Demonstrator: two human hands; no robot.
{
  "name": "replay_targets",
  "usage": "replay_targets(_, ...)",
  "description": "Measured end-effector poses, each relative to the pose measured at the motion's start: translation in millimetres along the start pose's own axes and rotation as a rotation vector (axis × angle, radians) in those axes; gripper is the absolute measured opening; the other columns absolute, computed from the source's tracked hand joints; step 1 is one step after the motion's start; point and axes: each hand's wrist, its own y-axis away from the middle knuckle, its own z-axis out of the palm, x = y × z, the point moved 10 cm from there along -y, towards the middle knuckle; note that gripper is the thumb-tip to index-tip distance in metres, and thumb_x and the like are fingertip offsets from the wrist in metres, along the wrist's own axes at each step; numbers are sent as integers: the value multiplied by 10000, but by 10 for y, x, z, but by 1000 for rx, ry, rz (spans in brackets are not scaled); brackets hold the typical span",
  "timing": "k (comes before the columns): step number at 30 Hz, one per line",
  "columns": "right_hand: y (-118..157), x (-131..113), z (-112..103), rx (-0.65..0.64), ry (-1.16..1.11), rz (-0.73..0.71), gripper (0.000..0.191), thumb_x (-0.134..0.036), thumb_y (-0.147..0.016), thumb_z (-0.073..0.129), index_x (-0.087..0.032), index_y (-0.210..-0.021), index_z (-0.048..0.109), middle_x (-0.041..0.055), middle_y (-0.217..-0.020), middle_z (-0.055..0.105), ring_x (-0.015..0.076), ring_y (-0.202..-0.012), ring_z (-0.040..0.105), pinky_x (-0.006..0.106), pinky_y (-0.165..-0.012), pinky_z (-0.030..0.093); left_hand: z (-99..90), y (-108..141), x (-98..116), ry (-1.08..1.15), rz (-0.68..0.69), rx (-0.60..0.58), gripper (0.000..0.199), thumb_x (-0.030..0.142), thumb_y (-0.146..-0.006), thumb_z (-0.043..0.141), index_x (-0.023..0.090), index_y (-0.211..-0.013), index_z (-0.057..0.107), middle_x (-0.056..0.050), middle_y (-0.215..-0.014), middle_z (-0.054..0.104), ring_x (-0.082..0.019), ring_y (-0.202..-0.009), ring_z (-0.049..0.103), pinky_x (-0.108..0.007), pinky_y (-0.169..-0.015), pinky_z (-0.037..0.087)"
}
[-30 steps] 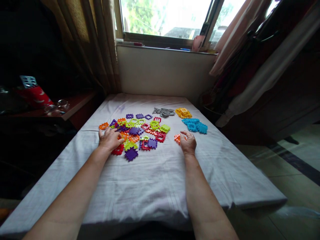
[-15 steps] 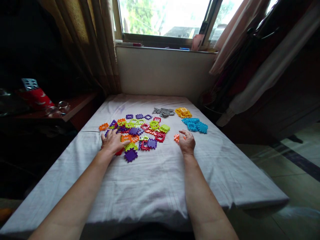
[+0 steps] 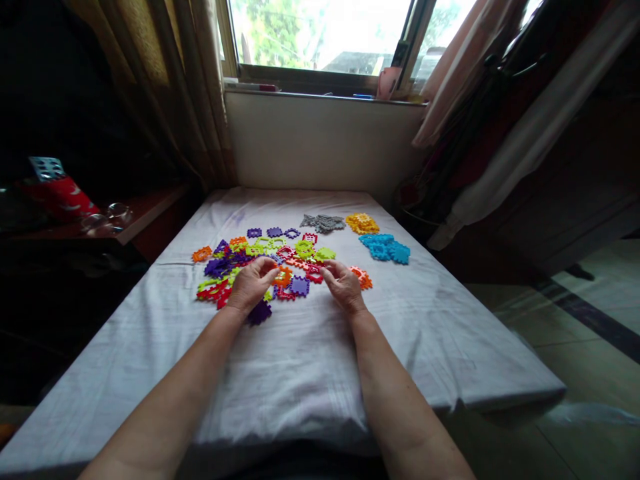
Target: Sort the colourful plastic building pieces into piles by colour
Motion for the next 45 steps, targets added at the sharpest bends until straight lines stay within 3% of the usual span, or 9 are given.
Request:
replay_targets(4, 129, -192, 380, -156, -126, -77, 301, -433, -810, 696, -242, -1042, 721, 10, -848, 777, 160, -722, 710, 279, -712, 562, 431, 88, 195, 174, 58, -103, 267, 435, -818, 624, 211, -953, 680, -27, -891, 760, -171, -811, 702, -289, -760, 548)
replay_targets(7, 123, -220, 400, -160, -162, -103, 248, -435, -818, 651, -224, -914, 739, 21, -822, 767, 169, -717, 698, 280, -695, 551, 528, 106, 261, 130, 82, -129, 299, 431, -854, 597, 222, -1055, 672, -31, -925, 761, -175, -840, 709, -304, -791, 554)
replay_targets(11, -35, 49, -217, 154, -31, 49, 292, -420, -809, 604, -203, -963, 723, 32, -807, 756, 175, -709, 681, 283, -702, 535, 423, 192, 291, -173, 208, -130, 515, 478, -839, 634, 229, -1289, 600, -94, -1205, 715, -249, -1128, 659, -420, -1012, 496)
replay_targets(16, 29, 456, -1130, 546, 314, 372, 313, -349, -823, 535, -161, -991, 720, 81, -845, 749, 216, -773, 672, 299, -708, 494, 311, 463, 66, -613, 324, -188, 632, 567, -796, 664, 291, -1358, 579, -102, -1505, 510, -341, -1430, 399, -597, -1205, 202)
replay_targets(25, 44, 561, -1109, 523, 567, 300, 371, -307, -847, 491, -134, -1056, 744, 166, -1064, 719, 285, -1010, 614, 394, -911, 459, -146, 273, -318, -756, 161, 5, 455, 448, -904, 532, 260, -1308, 624, -121, -1450, 565, -331, -1391, 442, -615, -1192, 167)
replay_targets(30, -2, 228, -800, 428, 638, 123, 345, -256, -878, 473, -167, -1070, 745, 159, -1161, 675, 291, -1088, 560, 425, -970, 416, -450, 233, -472, -704, 67, 125, 414, 436, -891, 532, 257, -1237, 671, -118, -1407, 603, -342, -1354, 475, -610, -1186, 177)
replay_targets(36, -141, -352, 289, -58, 722, -124, 256, -290, -925, 529, -271, -1032, 761, 73, -1273, 643, 253, -1156, 503, 387, -985, 382, -763, 299, -701, -663, -62, 243, 369, 451, -907, 472, 258, -1115, 708, -118, -1374, 627, -328, -1315, 517, -603, -1172, 222)
replay_targets(40, -277, -437, 705, -246, 869, -104, 259, -307, -909, 559, -281, -1069, 761, 85, -1390, 572, 287, -1257, 433, 436, -998, 364, -831, 316, -764, -625, -86, 264, 415, 482, -916, 430, 237, -1105, 706, -130, -1352, 641, -326, -1271, 558, -582, -1149, 283)
replay_targets(45, -384, -395, 919, -337, 920, -88, 214, -285, -879, 602, -243, -992, 780, 122, -1356, 599, 321, -1294, 418, 459, -978, 385, -825, 306, -794, -597, -68, 271, 436, 480, -922, 409, 216, -1093, 711, -140, -1321, 660, -321, -1236, 589, -550, -1106, 351)
